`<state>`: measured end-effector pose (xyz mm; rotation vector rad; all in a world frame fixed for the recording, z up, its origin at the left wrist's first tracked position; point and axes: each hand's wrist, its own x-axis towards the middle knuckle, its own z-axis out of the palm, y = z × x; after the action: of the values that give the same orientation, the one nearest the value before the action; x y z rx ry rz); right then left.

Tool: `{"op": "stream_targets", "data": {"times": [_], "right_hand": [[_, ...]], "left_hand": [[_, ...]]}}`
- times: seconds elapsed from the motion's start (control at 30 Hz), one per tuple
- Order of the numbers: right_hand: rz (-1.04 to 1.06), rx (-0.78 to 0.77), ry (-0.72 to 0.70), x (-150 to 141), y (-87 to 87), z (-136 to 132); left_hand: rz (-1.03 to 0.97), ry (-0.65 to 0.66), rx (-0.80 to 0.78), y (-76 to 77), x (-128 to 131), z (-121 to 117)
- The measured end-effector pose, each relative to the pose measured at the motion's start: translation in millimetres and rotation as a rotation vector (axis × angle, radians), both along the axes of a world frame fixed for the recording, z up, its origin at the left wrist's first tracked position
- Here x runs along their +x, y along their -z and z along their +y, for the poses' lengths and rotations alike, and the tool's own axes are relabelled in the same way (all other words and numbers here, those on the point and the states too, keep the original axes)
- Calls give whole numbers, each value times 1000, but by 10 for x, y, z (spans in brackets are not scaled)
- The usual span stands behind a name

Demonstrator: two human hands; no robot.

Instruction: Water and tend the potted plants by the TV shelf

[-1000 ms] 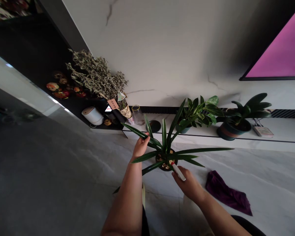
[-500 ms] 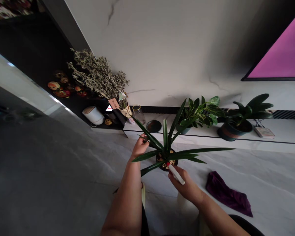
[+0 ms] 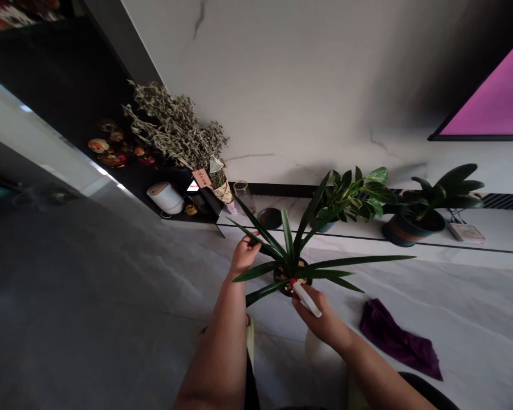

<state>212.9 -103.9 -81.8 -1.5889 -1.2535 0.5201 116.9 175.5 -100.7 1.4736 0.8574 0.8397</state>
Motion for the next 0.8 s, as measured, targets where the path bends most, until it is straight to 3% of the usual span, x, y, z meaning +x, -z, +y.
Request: {"op": "stream_targets", "data": {"times": [0.17,0.33,0.5,0.8], "right_hand": [[34,-32,-44,21,45,45],[32,-46,-32,-1,10,80],[36,30,-71,-58,-116,99],[13,79,-116,-124,-263,86]], "left_hand": [[102,-79,2,8,-54,20],[144,-61,-35,-9,-120,-43],[100,119,-132,-90,-192,-133],[170,420,-102,-265,-262,-177]]}}
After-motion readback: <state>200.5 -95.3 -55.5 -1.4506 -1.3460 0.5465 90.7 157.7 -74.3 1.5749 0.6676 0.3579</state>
